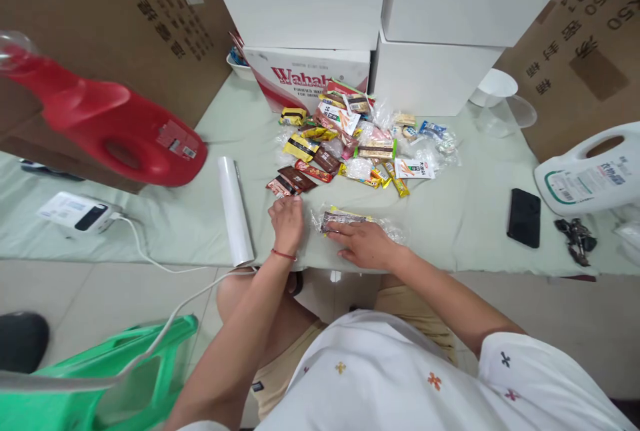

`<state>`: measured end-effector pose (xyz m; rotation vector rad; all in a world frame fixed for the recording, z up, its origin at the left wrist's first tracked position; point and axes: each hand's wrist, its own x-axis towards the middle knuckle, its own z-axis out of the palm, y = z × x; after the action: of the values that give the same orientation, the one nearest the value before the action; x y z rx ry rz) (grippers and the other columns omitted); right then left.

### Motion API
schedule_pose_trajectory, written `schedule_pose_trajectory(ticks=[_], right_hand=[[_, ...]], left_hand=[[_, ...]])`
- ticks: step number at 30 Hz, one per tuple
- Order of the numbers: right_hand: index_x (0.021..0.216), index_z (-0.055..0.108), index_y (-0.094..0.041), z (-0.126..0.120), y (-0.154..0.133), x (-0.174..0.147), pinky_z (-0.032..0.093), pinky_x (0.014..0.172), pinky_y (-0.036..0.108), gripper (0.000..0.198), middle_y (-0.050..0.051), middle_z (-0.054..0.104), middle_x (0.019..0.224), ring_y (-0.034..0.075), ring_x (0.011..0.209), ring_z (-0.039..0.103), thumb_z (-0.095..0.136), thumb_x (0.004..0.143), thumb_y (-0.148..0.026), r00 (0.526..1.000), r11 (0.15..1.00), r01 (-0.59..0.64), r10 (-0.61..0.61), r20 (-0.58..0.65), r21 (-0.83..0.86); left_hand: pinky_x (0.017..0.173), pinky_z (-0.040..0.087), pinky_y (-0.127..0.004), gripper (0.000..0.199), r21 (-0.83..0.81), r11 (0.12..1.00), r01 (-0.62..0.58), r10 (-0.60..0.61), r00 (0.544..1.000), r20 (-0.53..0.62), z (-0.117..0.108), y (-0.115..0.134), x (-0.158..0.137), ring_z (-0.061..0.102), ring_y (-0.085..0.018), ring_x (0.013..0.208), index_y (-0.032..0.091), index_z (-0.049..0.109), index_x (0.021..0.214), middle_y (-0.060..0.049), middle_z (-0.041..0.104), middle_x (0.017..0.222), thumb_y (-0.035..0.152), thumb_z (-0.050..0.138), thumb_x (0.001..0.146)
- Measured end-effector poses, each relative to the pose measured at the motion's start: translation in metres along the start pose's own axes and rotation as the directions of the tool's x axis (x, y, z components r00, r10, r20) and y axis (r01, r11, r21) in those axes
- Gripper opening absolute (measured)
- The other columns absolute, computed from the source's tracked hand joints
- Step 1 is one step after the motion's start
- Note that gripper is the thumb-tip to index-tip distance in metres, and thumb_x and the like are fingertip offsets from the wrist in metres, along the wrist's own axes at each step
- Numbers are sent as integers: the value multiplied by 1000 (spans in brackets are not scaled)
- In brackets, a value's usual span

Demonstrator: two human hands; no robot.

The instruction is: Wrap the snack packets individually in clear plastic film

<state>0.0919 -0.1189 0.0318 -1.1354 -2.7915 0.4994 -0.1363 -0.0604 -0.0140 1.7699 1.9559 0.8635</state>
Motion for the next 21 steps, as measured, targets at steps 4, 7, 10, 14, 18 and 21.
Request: schedule_pose_trajectory(ticks=[4, 7, 10, 14, 18, 21], right_hand=[[150, 55, -27, -7, -9, -3, 51, 100, 48, 58, 7, 43, 165, 31, 123, 61, 67, 93, -33, 1000, 999, -6, 6, 6, -42], [144, 60, -26, -14, -15, -16, 49, 101, 49, 53, 7, 45, 163, 32, 124, 58, 69, 93, -35, 999, 999, 41, -41, -10, 29], [127, 71, -24, -25, -12, -23, 49, 99, 42, 32, 8, 68, 138, 26, 113, 62, 55, 102, -35, 986, 981, 8, 25, -166, 192], [114, 75, -21, -36, 1, -13, 48, 94, 40, 26, 9, 74, 113, 25, 102, 59, 52, 103, -29, 881, 945, -196, 287, -377, 262], [115, 77, -25, -23, 3, -4, 50, 88, 39, 22, 8, 70, 124, 26, 103, 55, 62, 98, -27, 954, 967, -189, 221, -202, 169], [127, 73, -27, -3, -6, -8, 52, 86, 40, 31, 8, 65, 138, 26, 105, 56, 55, 101, -24, 965, 975, -201, 213, -153, 95]], left_hand=[[96, 45, -59, 32, 99, 994, -41, 38, 999, 34, 9, 13, -11, 48, -40, 121, 22, 67, 81, -16, 61, 123, 53, 66, 87], [89, 49, -48, 23, 64, 993, -103, 98, 993, 71, 12, 21, -17, 56, -31, 104, 22, 61, 80, -12, 63, 106, 43, 61, 90], [77, 47, -35, 19, -19, 991, -135, 136, 978, 156, 10, 27, -21, 56, -22, 81, 23, 54, 82, -4, 59, 83, 36, 51, 96], [70, 43, -30, 21, -70, 953, -294, 302, 924, 234, 3, 38, -28, 56, -19, 75, 24, 52, 82, -1, 59, 78, 36, 48, 99], [62, 36, -31, 25, 151, 921, -358, 331, 927, 179, -6, 44, -30, 57, -20, 74, 23, 57, 83, -5, 61, 85, 36, 47, 102], [58, 33, -32, 26, 268, 905, -332, 295, 941, 168, -8, 44, -33, 56, -20, 70, 23, 61, 86, -6, 62, 87, 34, 46, 103]])
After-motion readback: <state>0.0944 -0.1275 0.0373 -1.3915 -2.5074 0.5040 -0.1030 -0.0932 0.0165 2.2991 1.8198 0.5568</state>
